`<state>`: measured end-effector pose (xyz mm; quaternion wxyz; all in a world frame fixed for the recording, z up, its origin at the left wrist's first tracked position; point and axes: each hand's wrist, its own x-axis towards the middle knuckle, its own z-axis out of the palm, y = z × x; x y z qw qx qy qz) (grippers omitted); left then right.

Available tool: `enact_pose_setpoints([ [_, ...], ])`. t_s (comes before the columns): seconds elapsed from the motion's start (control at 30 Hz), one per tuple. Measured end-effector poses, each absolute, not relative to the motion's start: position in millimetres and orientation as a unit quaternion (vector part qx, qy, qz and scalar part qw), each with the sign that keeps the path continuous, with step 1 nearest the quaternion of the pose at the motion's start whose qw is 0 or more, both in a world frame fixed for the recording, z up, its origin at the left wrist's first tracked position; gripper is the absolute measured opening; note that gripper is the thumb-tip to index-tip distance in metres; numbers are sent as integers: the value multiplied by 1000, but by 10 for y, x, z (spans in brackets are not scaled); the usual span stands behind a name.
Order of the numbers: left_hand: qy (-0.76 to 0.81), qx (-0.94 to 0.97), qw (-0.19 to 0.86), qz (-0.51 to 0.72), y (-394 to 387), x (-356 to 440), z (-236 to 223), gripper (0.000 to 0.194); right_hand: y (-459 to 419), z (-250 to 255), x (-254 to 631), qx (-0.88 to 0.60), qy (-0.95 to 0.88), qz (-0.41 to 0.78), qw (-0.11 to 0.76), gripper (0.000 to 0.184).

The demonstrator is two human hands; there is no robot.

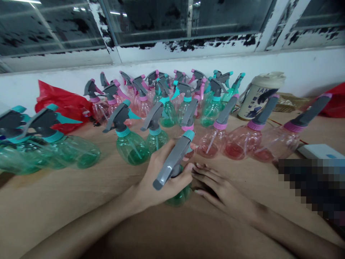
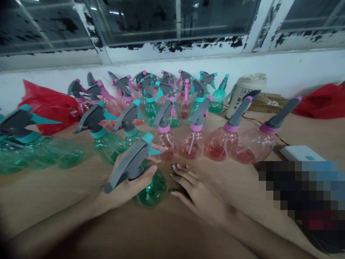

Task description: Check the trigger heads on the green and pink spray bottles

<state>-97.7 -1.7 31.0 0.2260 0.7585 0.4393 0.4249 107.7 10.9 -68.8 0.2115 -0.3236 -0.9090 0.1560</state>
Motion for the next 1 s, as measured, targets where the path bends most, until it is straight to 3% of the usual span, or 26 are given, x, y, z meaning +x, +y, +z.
enact_pose_setpoints([
  [0.53, 431, 768, 223, 418, -29, -964, 414, 9, 101, -694, 1074, -318, -918, 135, 196, 46],
  [0.8, 432, 756, 263, 415, -72, -925, 380, 43, 101, -726, 1086, -317, -910, 141, 226, 49],
  [1.0, 416, 761, 276, 414, -82, -945, 368, 51, 103, -704, 1075, -314, -910, 149, 226, 49],
])
